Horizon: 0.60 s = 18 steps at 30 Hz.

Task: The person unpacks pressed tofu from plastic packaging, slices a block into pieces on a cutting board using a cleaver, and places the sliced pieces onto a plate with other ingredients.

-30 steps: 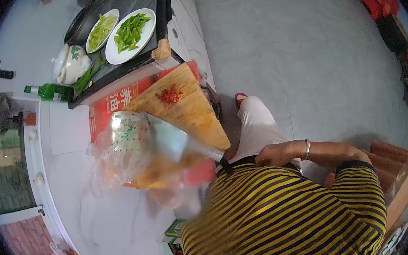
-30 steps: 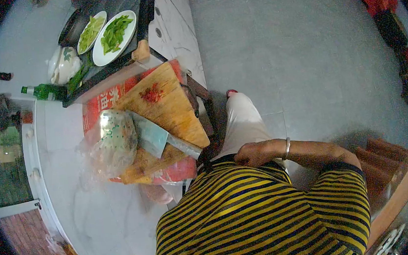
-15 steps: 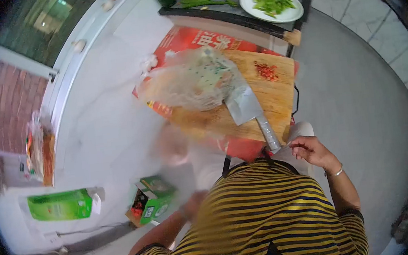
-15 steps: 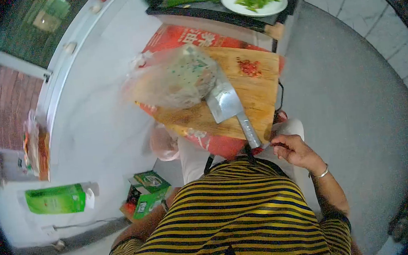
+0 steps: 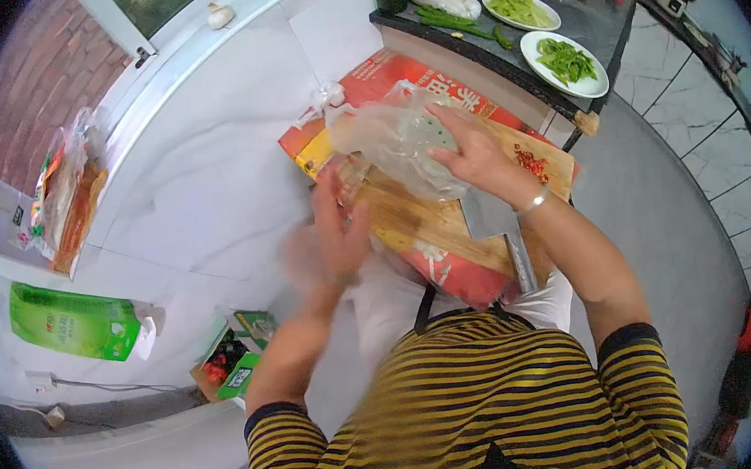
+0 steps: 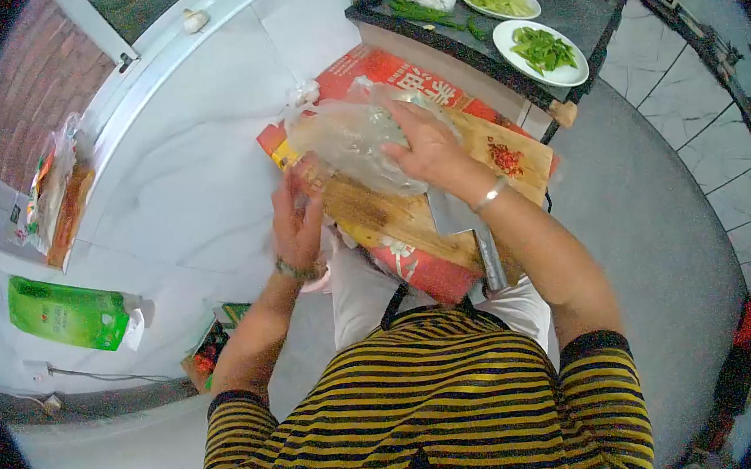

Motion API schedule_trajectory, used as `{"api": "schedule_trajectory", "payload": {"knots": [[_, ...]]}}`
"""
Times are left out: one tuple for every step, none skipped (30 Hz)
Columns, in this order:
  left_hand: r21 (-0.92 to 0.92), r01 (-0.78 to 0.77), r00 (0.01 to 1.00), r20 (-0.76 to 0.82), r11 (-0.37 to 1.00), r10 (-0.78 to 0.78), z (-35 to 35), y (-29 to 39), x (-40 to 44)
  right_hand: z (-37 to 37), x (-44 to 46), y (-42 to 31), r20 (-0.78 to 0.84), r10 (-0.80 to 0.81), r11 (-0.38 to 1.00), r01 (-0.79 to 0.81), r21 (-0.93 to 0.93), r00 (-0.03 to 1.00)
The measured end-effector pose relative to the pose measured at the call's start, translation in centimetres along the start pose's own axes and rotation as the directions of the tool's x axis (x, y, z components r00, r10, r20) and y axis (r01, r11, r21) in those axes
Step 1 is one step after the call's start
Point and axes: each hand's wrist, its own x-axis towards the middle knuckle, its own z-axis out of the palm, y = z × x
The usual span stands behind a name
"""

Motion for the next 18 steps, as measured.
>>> {"api": "schedule_trajectory", "payload": {"knots": [[-0.047,-0.001,0.999,-0.042,0.999,-0.001,0.5,0.9,1.9,1.0,0.7,0.2,0.073,0.056,0.998,-0.055,-0.024,0.996],[-0.095,-0.004,0.997,-0.082,0.995,-0.004,0.7,1.5,3.6,1.6,1.1,0.3,0.142,0.115,0.993,-0.109,-0.052,0.983],[0.077,-0.145,0.987,-0.051,0.986,0.149,0.4,1.2,5.1,1.9,0.7,0.0,0.194,0.118,0.992,-0.105,-0.075,0.974],[0.24,-0.28,0.958,0.004,0.929,0.288,-0.1,0.8,6.3,2.2,-0.4,-0.6,0.248,0.124,0.99,-0.103,-0.097,0.961],[0.389,-0.403,0.91,0.078,0.829,0.406,-0.4,0.4,6.9,2.4,-1.5,-1.0,0.304,0.131,0.988,-0.099,-0.12,0.944],[0.393,-0.416,0.909,0.149,0.82,0.39,-0.3,0.2,6.9,2.5,-2.2,-1.1,0.335,0.065,0.987,-0.01,-0.161,0.94],[0.394,-0.43,0.902,0.224,0.812,0.369,0.0,0.0,6.6,2.5,-3.0,-1.2,0.368,0.005,0.977,0.073,-0.198,0.93],[0.392,-0.446,0.889,0.301,0.805,0.346,0.3,-0.1,6.3,2.3,-4.0,-1.3,0.401,-0.051,0.961,0.154,-0.231,0.915],[0.344,-0.416,0.889,0.349,0.842,0.297,0.6,-0.6,5.6,2.1,-4.8,-1.3,0.392,-0.071,0.963,0.165,-0.212,0.917],[0.299,-0.382,0.883,0.396,0.874,0.25,0.9,-1.3,4.5,1.7,-5.4,-1.3,0.383,-0.094,0.965,0.179,-0.193,0.919],[0.257,-0.344,0.873,0.443,0.903,0.206,1.1,-1.8,3.6,1.4,-5.9,-1.2,0.373,-0.12,0.965,0.195,-0.173,0.92],[0.282,-0.31,0.85,0.511,0.908,0.132,1.3,-1.9,3.0,0.9,-6.2,-1.2,0.379,-0.098,0.967,0.178,-0.182,0.92],[0.309,-0.278,0.817,0.574,0.91,0.055,1.5,-1.9,2.3,0.4,-6.6,-1.3,0.384,-0.076,0.969,0.16,-0.19,0.92],[0.338,-0.248,0.776,0.63,0.908,-0.022,1.8,-1.9,1.8,-0.2,-6.9,-1.4,0.389,-0.055,0.97,0.142,-0.199,0.92],[0.416,-0.269,0.739,0.667,0.869,-0.091,1.9,-1.7,1.4,-0.7,-7.1,-1.3,0.393,-0.048,0.971,0.136,-0.199,0.918],[0.488,-0.296,0.699,0.696,0.821,-0.162,2.0,-1.5,1.1,-1.2,-7.2,-1.1,0.395,-0.041,0.972,0.128,-0.198,0.918],[0.553,-0.328,0.658,0.715,0.766,-0.235,2.0,-1.2,0.8,-1.6,-7.3,-1.2,0.396,-0.034,0.973,0.121,-0.198,0.917],[0.582,-0.437,0.7,0.699,0.686,-0.147,2.0,-0.4,0.6,-2.0,-7.0,-1.7,0.359,-0.117,0.962,0.195,-0.19,0.926]]}}
